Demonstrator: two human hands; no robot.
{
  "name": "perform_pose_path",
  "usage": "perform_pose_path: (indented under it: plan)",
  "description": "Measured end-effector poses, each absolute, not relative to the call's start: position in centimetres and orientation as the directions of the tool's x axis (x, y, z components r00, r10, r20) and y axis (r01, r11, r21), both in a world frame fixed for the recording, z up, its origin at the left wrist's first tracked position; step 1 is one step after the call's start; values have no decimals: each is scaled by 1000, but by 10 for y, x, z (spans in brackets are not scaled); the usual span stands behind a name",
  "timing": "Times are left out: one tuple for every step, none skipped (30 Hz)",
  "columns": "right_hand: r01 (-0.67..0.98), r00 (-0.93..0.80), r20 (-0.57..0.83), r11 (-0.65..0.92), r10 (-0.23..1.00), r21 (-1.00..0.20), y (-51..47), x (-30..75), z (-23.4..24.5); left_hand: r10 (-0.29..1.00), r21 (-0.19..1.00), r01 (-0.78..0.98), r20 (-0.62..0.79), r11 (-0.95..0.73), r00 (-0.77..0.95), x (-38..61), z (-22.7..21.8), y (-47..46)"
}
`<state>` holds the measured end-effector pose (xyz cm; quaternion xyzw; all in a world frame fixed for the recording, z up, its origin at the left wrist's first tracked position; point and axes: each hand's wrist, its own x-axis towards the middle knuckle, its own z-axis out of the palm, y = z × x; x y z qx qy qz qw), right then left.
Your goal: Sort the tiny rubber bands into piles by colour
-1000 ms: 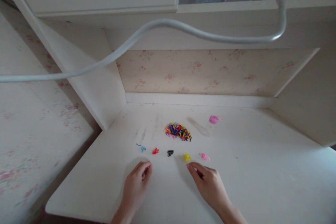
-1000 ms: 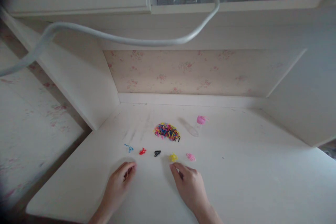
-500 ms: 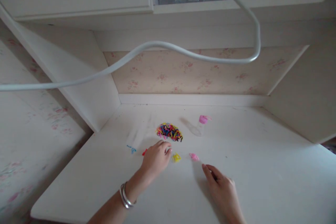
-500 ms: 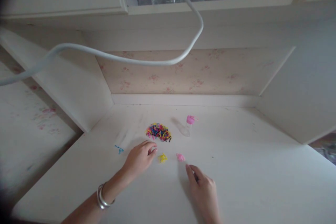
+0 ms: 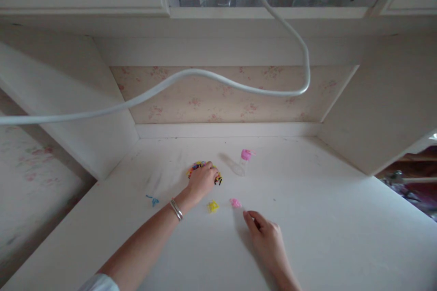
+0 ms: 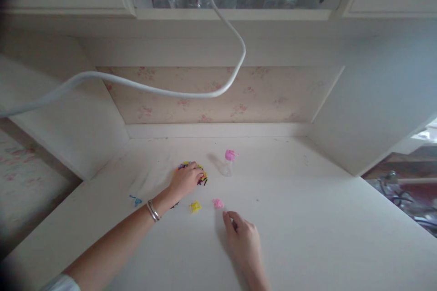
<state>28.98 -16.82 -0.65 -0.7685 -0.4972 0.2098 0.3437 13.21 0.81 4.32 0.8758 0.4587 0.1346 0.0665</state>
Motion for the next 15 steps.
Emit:
perform_pose_path:
  plan:
    - [620, 416, 20, -267, 909, -738, -168, 290, -7, 828, 247, 790, 183, -561, 530, 131, 44, 9]
    - [621, 415, 22, -265, 909, -738, -168, 290, -8, 834, 256, 794, 192, -551, 517, 130, 44, 10]
    - [623, 414, 24, -264, 910, -737, -168, 290, -8, 841, 266, 798, 199, -541, 503, 129, 45, 10]
    - [625, 412, 28, -261, 911, -735, -169, 290, -8, 847, 277, 801, 205, -531, 491, 127, 45, 10]
    - [629, 410, 32, -257, 912, -734, -169, 291, -9, 851, 289, 801, 209, -524, 481, 126, 46, 11]
    - [631, 408, 37, -253, 912, -733, -169, 291, -9, 855, 303, 800, 214, -518, 472, 124, 47, 11]
    - [634, 407, 44, -247, 912, -733, -169, 291, -9, 858, 316, 798, 219, -512, 464, 123, 47, 11]
    - [637, 406, 52, -242, 912, -732, -169, 291, -9, 861, 330, 796, 225, -508, 456, 121, 48, 11]
    - [640, 405, 62, -234, 912, -732, -169, 291, -9, 863, 344, 792, 232, -504, 449, 120, 48, 11]
    - [642, 403, 69, -228, 913, -732, -169, 291, -9, 864, 358, 787, 239, -502, 442, 119, 49, 12]
    - [644, 401, 74, -224, 913, -732, -169, 291, -9, 865, 372, 781, 247, -501, 437, 118, 50, 12]
    - [646, 401, 76, -223, 913, -730, -169, 290, -9, 865, 385, 775, 254, -501, 433, 116, 50, 11]
    - [649, 400, 77, -223, 913, -727, -169, 290, -9, 864, 396, 768, 260, -502, 431, 114, 52, 10]
    - [652, 401, 78, -225, 913, -724, -169, 290, -9, 863, 408, 761, 268, -505, 429, 112, 53, 9]
    - [656, 401, 78, -227, 913, -720, -170, 290, -8, 861, 422, 751, 279, -508, 425, 108, 54, 7]
